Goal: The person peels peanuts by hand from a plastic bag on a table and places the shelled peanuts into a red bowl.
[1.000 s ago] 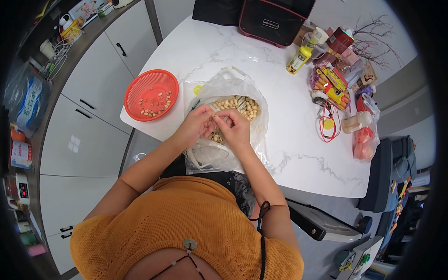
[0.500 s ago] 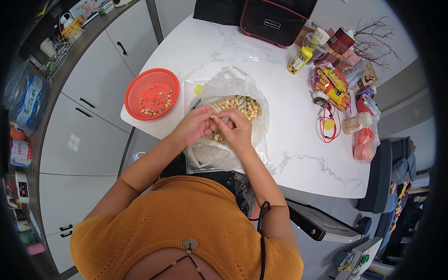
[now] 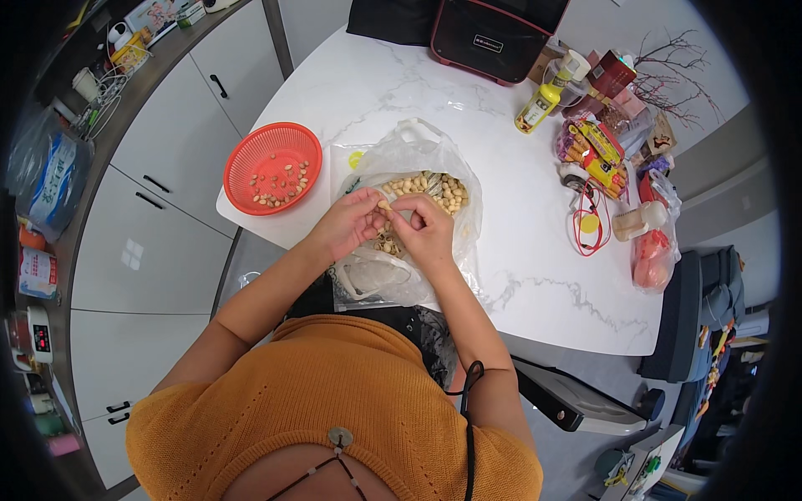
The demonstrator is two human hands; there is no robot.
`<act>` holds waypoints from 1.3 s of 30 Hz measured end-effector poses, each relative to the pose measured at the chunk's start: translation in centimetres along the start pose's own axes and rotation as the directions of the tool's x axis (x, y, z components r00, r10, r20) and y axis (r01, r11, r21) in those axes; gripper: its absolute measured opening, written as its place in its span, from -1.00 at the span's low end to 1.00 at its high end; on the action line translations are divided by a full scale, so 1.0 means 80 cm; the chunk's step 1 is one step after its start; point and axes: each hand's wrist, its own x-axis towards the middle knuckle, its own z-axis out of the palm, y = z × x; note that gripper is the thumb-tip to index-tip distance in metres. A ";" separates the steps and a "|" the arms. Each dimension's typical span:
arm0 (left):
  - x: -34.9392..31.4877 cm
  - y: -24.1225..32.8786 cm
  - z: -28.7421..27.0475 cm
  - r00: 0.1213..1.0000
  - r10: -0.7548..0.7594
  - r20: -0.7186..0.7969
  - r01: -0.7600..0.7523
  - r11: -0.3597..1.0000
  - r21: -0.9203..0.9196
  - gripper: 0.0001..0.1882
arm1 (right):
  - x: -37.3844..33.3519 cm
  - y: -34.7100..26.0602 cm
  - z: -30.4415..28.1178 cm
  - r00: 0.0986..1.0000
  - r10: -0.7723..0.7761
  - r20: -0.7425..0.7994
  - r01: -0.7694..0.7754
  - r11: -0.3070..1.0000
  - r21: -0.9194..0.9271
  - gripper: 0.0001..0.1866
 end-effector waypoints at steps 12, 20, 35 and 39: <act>-0.001 0.003 -0.001 1.000 -0.009 0.007 0.009 0.999 -0.050 -0.89 | 0.001 0.001 0.001 0.999 0.004 0.038 -0.008 0.995 0.096 -0.87; -0.004 0.008 0.005 0.997 -0.073 -0.007 0.072 0.989 -0.133 -0.90 | 0.002 0.020 -0.008 0.972 0.215 0.091 -0.233 0.914 0.331 -0.86; -0.033 0.035 0.014 0.945 0.241 -0.221 -0.119 0.882 0.455 -0.93 | 0.026 0.021 -0.029 0.987 0.161 -0.019 -0.162 0.975 -0.152 -0.90; -0.039 0.057 -0.006 0.873 0.442 -0.206 -0.254 0.773 0.581 -0.95 | 0.035 0.022 -0.028 0.997 0.008 0.077 0.035 0.836 -0.548 -0.83</act>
